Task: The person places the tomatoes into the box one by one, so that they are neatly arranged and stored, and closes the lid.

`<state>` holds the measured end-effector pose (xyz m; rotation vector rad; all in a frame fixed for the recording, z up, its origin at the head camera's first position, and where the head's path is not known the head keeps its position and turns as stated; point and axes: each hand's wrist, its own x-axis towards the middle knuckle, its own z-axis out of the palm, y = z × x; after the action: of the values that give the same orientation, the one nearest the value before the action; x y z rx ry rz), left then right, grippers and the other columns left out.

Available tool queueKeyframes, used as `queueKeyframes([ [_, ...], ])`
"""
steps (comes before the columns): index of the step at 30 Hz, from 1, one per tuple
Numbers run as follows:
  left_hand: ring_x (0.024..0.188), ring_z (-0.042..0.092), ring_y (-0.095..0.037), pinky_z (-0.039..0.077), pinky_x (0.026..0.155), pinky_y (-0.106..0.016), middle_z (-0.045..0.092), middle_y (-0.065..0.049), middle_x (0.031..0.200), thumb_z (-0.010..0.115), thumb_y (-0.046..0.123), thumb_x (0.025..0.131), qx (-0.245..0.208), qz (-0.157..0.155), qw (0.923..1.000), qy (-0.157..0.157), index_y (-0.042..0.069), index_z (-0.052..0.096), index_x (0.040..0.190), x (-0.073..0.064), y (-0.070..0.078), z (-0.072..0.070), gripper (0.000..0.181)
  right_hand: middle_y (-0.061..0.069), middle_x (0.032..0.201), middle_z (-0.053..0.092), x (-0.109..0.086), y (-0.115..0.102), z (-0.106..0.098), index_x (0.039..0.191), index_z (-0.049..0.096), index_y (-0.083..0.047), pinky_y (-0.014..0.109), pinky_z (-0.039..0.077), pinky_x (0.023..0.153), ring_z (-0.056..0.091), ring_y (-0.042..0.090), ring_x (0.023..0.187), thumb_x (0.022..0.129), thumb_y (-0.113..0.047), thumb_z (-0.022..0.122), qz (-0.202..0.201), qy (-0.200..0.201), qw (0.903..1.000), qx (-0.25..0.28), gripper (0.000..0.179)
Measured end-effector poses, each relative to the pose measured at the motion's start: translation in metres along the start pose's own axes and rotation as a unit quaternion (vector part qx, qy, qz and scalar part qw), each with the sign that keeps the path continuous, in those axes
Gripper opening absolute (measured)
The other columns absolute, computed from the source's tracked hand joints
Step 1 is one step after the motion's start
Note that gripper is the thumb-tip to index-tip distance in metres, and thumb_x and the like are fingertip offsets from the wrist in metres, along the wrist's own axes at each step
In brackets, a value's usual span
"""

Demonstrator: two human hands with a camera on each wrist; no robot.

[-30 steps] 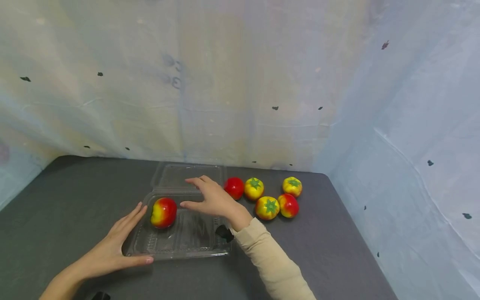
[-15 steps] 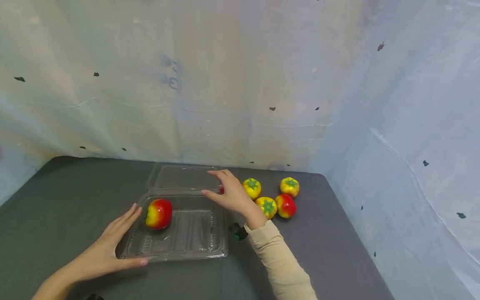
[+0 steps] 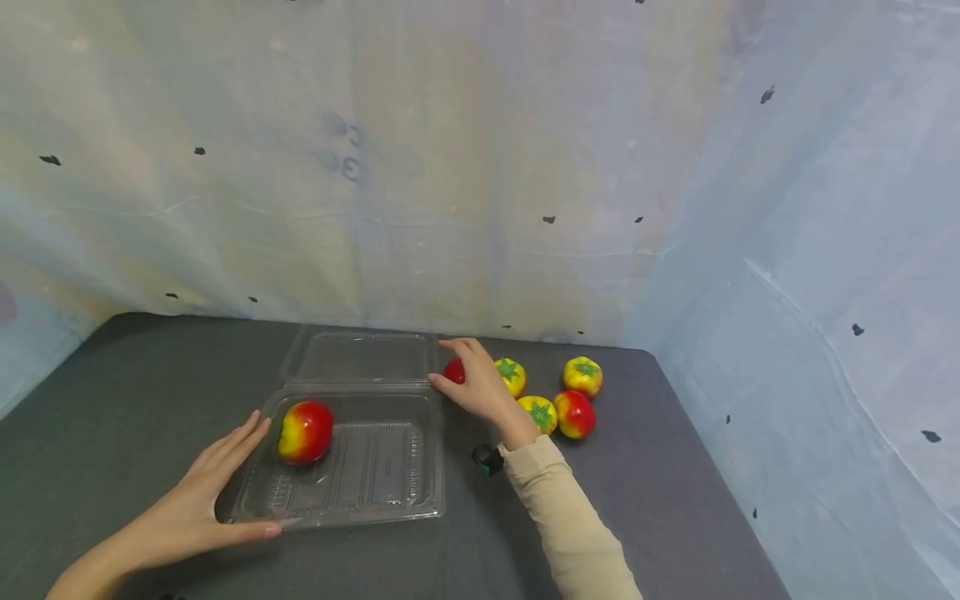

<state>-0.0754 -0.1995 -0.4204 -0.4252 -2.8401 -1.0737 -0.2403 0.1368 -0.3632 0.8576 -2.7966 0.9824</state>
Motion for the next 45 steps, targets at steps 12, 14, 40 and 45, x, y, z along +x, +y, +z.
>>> queueKeyframes([
  [12,0.135,0.019,-0.053,0.025,0.084,-0.082,0.007,-0.013,0.161,0.084,0.051,0.064,0.002,-0.001,1.0,-0.001,0.022,0.013,0.156,0.0,0.002,0.001,0.12,0.022,0.149,0.037,0.01,0.023,0.015,0.14,0.048,-0.007,0.064,0.027,0.106,0.024,0.043,0.141,0.087,-0.023,0.07,0.042,-0.024,0.9977,-0.047,0.06],
  [14,0.135,0.019,-0.053,0.024,0.084,-0.082,0.007,-0.014,0.161,0.084,0.051,0.063,0.002,-0.003,1.0,0.0,0.023,0.012,0.156,0.0,0.002,0.0,0.12,0.022,0.148,0.038,0.011,0.026,0.017,0.14,0.049,-0.007,0.066,0.024,0.107,0.024,0.042,0.141,0.086,-0.023,0.071,0.043,-0.028,0.9971,-0.057,0.06],
  [40,0.134,0.019,-0.053,0.025,0.083,-0.083,0.004,-0.012,0.162,0.084,0.051,0.064,-0.001,-0.001,1.0,-0.001,0.021,0.012,0.156,0.003,0.001,0.002,0.12,0.022,0.145,0.041,0.007,0.034,0.018,0.134,0.055,-0.007,0.056,0.042,0.099,0.038,0.04,0.131,0.081,-0.014,0.076,0.042,-0.046,0.9937,-0.094,0.057],
  [45,0.135,0.019,-0.053,0.025,0.083,-0.083,0.005,-0.014,0.162,0.084,0.051,0.064,-0.001,-0.002,1.0,-0.003,0.021,0.012,0.156,0.004,0.001,0.002,0.12,0.022,0.145,0.04,0.003,0.034,0.016,0.135,0.053,-0.008,0.053,0.048,0.094,0.041,0.04,0.128,0.08,-0.013,0.078,0.043,-0.053,0.9923,-0.104,0.061],
])
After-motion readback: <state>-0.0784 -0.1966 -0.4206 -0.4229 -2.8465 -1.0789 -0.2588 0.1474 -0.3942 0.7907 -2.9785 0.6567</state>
